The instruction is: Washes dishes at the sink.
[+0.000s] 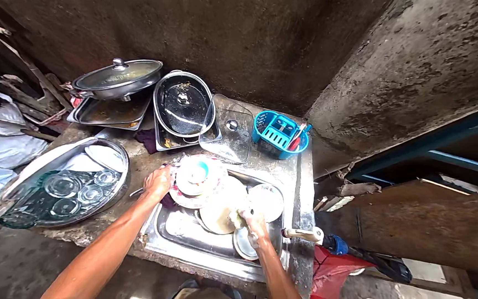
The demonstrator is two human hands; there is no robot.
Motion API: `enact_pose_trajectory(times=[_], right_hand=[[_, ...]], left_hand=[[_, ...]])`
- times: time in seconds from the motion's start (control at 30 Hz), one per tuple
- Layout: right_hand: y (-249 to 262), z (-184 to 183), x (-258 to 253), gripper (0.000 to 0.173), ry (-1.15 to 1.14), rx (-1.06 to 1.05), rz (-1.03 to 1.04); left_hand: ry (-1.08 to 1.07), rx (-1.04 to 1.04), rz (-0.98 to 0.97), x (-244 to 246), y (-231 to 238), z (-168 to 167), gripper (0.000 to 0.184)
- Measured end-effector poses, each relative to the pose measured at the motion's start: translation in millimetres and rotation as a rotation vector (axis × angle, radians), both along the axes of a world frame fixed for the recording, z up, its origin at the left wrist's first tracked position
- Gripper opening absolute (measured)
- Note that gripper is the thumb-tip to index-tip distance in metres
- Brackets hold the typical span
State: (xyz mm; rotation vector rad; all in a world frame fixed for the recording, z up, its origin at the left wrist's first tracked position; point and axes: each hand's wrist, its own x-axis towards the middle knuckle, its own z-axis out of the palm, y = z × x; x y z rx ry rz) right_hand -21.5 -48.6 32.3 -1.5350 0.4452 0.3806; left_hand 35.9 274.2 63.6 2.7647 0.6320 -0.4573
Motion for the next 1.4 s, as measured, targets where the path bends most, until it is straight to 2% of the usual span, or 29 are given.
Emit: enact_pose_trajectory(times=[0.07,0.17,0.3,0.37,0.43,0.5,0.6,0.67,0.77,0.83,0.93,1.03,1.13,1.23,1.3,1.4], right_hand=[[-2.0,-3.3,-2.8,0.047,-0.002,0.003,0.002],[-4.1,-4.3,-2.4,0.041,-0.008,0.058,-0.062],[-1.3,9.3,-2.0,0.029,0.02,0.169,-0.14],[7.3,18.0,-3.3,0.024,0.012,0.254,-0.153],[24.6,25.7,-8.6,0.029,-0.074,0.332,-0.091],[47.5,32.2,-14.6,0.04,-0.256,0.37,0.067],[84.1,40.0,-28.6,0.048,-0.505,0.284,0.213],[91.8,34.8,-33.3,0.056,-0.603,0.166,0.164],[73.5,8.2,-19.2,0.066,-0.616,-0.002,-0.018],[52.4,-2.7,-1.8,0.071,-0.569,-0.097,-0.07],[22.8,-5.1,13.6,0.053,-0.561,-0.235,-0.018],[10.8,-6.5,6.8,0.047,-0.474,-0.409,0.019],[15.9,-15.1,-5.7,0.039,-0.254,-0.273,-0.079],[11.8,-40.0,-6.2,0.023,-0.083,-0.159,-0.156],[9.1,-48.4,-4.9,0.029,-0.04,-0.158,-0.103],[18.1,-47.9,-15.9,0.037,0.012,-0.243,0.144]], left_hand=[[0.052,0.012,-0.023,1.4,2.1,6.2,0.04],[0.049,-0.051,-0.05,0.9,13.2,11.9,0.038],[-0.071,-0.17,-0.015,-21.2,41.8,16.7,0.037],[-0.22,-0.256,0.045,-42.2,38.3,21.3,0.036],[-0.375,-0.412,0.133,-66.4,8.5,28.0,0.035],[-0.473,-0.61,0.171,-86.7,-37.8,32.4,0.033],[-0.59,-0.826,0.161,-101.1,-113.4,25.8,0.03],[-0.604,-0.904,0.11,-105.7,-145.2,10.3,0.032],[-0.446,-0.868,-0.026,-117.3,-166.1,-0.7,0.034],[-0.363,-0.86,-0.103,-129.0,-177.9,-4.7,0.034],[-0.23,-0.931,-0.125,-143.7,-186.8,-11.5,0.033],[-0.078,-0.907,-0.161,-128.5,-190.6,-18.2,0.034],[0.06,-0.851,-0.181,-114.1,-196.6,-18.6,0.046],[0.124,-0.642,-0.239,-120.1,-174.9,-23.8,0.041],[0.17,-0.443,-0.196,-125.6,-148.1,-17.7,0.038],[0.159,-0.227,-0.066,-121.9,-120.8,-18.4,0.042]])
